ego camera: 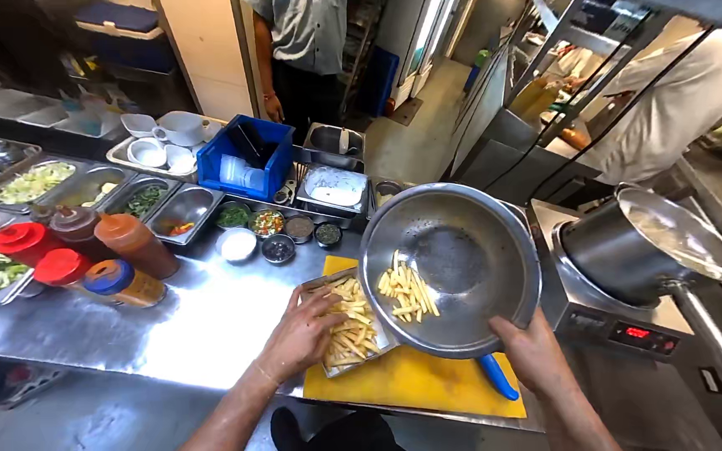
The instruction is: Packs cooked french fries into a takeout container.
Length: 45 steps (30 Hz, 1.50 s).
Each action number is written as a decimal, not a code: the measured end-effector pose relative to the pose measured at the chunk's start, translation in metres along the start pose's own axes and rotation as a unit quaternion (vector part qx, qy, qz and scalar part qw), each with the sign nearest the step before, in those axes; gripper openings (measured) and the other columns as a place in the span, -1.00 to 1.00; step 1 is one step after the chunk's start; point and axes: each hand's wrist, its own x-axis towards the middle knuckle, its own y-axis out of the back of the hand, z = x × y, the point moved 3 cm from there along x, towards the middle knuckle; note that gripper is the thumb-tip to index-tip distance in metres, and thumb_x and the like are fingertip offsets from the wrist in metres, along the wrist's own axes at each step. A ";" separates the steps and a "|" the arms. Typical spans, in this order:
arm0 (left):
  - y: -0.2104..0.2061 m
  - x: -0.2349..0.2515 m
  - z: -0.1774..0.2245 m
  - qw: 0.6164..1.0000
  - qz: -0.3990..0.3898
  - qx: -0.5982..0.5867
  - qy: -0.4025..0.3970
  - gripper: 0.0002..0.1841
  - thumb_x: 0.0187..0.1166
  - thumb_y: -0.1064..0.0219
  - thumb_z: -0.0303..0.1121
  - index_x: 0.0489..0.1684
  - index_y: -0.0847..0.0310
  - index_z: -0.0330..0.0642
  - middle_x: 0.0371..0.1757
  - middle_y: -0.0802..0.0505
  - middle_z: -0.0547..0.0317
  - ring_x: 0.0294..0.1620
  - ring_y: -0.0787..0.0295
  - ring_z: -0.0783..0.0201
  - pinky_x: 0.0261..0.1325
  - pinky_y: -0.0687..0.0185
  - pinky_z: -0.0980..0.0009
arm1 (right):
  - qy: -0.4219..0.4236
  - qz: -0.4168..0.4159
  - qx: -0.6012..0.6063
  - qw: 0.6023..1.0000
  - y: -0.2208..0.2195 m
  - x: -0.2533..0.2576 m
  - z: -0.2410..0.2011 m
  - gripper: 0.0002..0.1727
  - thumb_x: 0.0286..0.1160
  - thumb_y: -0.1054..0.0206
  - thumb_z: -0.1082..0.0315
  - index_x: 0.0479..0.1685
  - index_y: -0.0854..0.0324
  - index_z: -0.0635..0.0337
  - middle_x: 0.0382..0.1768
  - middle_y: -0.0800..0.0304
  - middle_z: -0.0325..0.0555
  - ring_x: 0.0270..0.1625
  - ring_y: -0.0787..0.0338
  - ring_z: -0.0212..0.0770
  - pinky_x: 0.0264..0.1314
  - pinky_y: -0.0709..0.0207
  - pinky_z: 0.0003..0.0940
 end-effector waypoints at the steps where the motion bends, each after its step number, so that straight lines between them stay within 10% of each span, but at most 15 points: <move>1: 0.007 0.001 -0.001 0.999 0.031 -0.008 0.018 -0.66 0.48 -0.18 -0.35 0.03 -0.88 0.09 0.39 -0.79 0.22 0.62 -0.54 0.07 0.66 -0.20 -0.37 | -0.003 0.004 0.011 1.000 0.003 0.000 0.001 -0.09 0.32 -0.36 0.42 0.82 -0.08 0.07 0.27 -0.71 0.07 0.12 -0.84 -0.15 0.07 -0.78 -0.06; 4: 0.010 0.016 0.000 0.997 0.038 0.011 0.070 -0.66 0.57 -0.20 -0.24 0.12 -0.83 -0.11 0.37 -0.80 0.10 0.54 -0.64 0.09 0.65 -0.37 -0.18 | 0.004 0.019 0.008 1.000 0.009 0.002 0.004 -0.10 0.28 -0.35 0.40 0.79 -0.13 0.05 0.26 -0.72 0.03 0.13 -0.83 -0.19 0.09 -0.76 -0.08; 9: -0.017 0.025 0.032 0.936 -0.311 0.049 0.156 -0.42 0.82 -0.02 0.03 0.84 -0.24 0.22 0.87 -0.23 -0.07 0.91 0.14 -0.23 0.76 0.50 -0.52 | 0.002 0.036 0.039 0.999 0.016 0.001 0.012 -0.06 0.22 -0.37 0.38 0.80 -0.12 0.04 0.25 -0.72 0.01 0.07 -0.85 -0.20 -0.01 -0.80 -0.11; 11: -0.015 0.008 0.048 0.943 -0.309 0.034 0.119 -0.47 0.78 -0.11 -0.17 0.76 -0.35 0.37 0.90 -0.21 0.10 0.92 0.16 -0.23 0.71 0.50 -0.60 | 0.003 0.040 0.049 0.998 0.020 0.000 0.016 -0.06 0.14 -0.36 0.36 0.77 -0.16 0.05 0.20 -0.75 -0.01 0.03 -0.87 -0.23 -0.08 -0.81 -0.15; 18: 0.001 -0.009 0.050 0.969 -0.209 0.067 0.116 -0.74 0.50 -0.28 -0.47 0.06 -0.82 -0.13 0.76 -0.48 0.10 0.88 -0.05 -0.14 0.74 0.27 -0.51 | -0.008 0.042 0.023 0.999 0.023 -0.004 0.015 -0.06 0.19 -0.38 0.35 0.78 -0.15 0.03 0.24 -0.74 0.03 0.08 -0.85 -0.17 0.01 -0.77 -0.04; 21: -0.012 0.002 0.060 0.970 -0.227 0.064 0.065 -0.35 0.46 -0.30 -0.48 0.60 -0.54 0.34 0.86 -0.30 0.20 0.91 0.12 -0.22 0.66 0.33 -0.63 | -0.009 0.039 0.034 0.999 0.021 -0.003 0.016 -0.05 0.20 -0.36 0.35 0.80 -0.12 0.01 0.25 -0.73 0.01 0.08 -0.85 -0.18 0.00 -0.78 -0.07; 24: -0.014 0.008 0.062 0.948 -0.294 0.069 0.099 -0.46 0.57 -0.25 -0.43 0.53 -0.61 0.35 0.93 -0.10 0.26 0.94 0.36 -0.22 0.66 0.55 -0.63 | -0.005 0.039 0.059 0.998 0.020 -0.003 0.014 -0.09 0.20 -0.35 0.39 0.77 -0.17 0.02 0.22 -0.75 -0.01 0.04 -0.86 -0.20 -0.06 -0.80 -0.13; 27: 0.000 0.016 0.068 0.982 -0.155 0.050 0.095 -0.77 0.53 -0.24 -0.40 -0.06 -0.84 -0.05 0.66 -0.60 0.15 0.81 -0.23 -0.10 0.75 0.05 -0.38 | -0.003 0.035 0.058 0.998 0.020 -0.005 0.016 -0.08 0.19 -0.36 0.36 0.78 -0.16 0.01 0.21 -0.77 -0.04 0.05 -0.88 -0.21 -0.02 -0.82 -0.12; 30: -0.006 0.049 0.086 0.996 -0.004 -0.016 0.086 -0.70 0.66 -0.25 -0.15 0.03 -0.84 -0.08 0.17 -0.89 0.14 0.30 -0.79 0.10 0.40 -0.67 0.03 | -0.001 0.027 0.035 0.999 0.015 -0.011 0.010 -0.01 0.20 -0.37 0.34 0.84 -0.07 -0.06 0.26 -0.75 -0.06 0.10 -0.85 -0.24 0.04 -0.79 -0.12; 34: -0.026 0.097 0.113 0.969 -0.146 0.010 0.199 -0.44 0.53 -0.37 0.20 0.37 -0.69 0.09 0.21 -0.82 0.10 0.34 -0.65 -0.01 0.39 -0.48 -0.06 | -0.001 0.010 0.013 1.000 0.004 -0.024 -0.002 0.12 0.17 -0.37 0.36 0.93 0.11 -0.17 0.36 -0.70 -0.07 0.22 -0.81 -0.26 0.19 -0.73 -0.12; 38: -0.027 0.109 0.115 0.954 -0.211 0.068 0.200 -0.67 0.62 -0.35 -0.20 0.30 -0.71 0.01 0.17 -0.81 -0.07 0.30 -0.69 -0.11 0.35 -0.52 -0.10 | 0.000 0.004 0.026 1.000 0.001 -0.025 -0.001 0.10 0.19 -0.37 0.35 0.91 0.08 -0.22 0.37 -0.69 -0.08 0.24 -0.80 -0.25 0.20 -0.72 -0.12; 45: 0.007 0.063 0.068 0.989 -0.045 0.006 0.143 -0.84 0.44 -0.45 -0.47 -0.09 -0.87 -0.13 -0.17 -0.90 0.03 -0.09 -0.87 0.00 0.03 -0.80 -0.04 | -0.008 0.026 0.090 0.996 0.014 -0.015 0.023 -0.04 0.21 -0.37 0.40 0.81 -0.12 -0.06 0.22 -0.78 -0.06 0.08 -0.87 -0.22 0.04 -0.81 -0.12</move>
